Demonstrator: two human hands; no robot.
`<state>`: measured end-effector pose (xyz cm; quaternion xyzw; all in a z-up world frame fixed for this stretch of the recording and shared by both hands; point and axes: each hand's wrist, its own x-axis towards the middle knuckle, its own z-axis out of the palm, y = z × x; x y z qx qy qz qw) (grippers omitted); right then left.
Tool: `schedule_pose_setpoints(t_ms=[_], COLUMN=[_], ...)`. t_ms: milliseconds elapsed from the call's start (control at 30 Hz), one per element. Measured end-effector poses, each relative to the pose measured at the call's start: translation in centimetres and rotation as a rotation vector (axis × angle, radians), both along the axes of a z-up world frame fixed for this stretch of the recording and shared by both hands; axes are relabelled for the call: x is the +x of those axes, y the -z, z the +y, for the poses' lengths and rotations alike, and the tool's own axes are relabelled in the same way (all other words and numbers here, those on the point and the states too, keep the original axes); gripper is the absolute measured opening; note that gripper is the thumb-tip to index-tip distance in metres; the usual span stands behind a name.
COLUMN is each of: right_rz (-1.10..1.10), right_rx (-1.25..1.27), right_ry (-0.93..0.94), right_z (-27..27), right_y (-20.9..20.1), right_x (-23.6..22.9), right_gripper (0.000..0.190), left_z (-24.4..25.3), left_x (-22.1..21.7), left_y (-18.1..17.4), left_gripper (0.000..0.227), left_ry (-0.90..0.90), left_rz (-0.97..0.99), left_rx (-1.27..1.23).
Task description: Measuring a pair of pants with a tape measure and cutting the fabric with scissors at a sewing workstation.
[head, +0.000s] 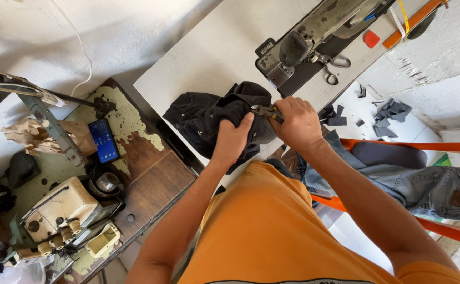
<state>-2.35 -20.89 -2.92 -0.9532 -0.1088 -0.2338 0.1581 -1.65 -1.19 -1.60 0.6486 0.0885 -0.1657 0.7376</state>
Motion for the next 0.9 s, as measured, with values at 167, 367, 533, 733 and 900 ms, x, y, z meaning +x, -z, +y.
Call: schedule_pose_setpoints(t_ms=[167, 367, 533, 733, 900], right_rz=[0.006, 0.401, 0.733, 0.932, 0.928], right_rx=[0.083, 0.352, 1.186, 0.857, 0.918], right_ry=[0.110, 0.244, 0.318, 0.463, 0.311], right_z=[0.5, 2.0, -1.0, -2.3, -1.1], right_y=[2.0, 2.7, -0.7, -7.4, -5.3], right_x=[0.2, -1.0, -0.7, -1.1, -4.2], right_gripper=[0.028, 0.030, 0.024, 0.052, 0.034], left_z=[-0.1, -0.2, 1.3, 1.2, 0.7], left_x=[-0.3, 0.3, 0.2, 0.0, -1.0], left_y=[-0.6, -3.2, 0.4, -4.0, -1.3], left_gripper=[0.045, 0.034, 0.022, 0.045, 0.068], left_ry=[0.118, 0.100, 0.047, 0.026, 0.046], left_rz=[-0.179, -0.299, -0.263, -0.127, 0.045], left_rx=[0.146, 0.172, -0.043, -0.069, -0.122])
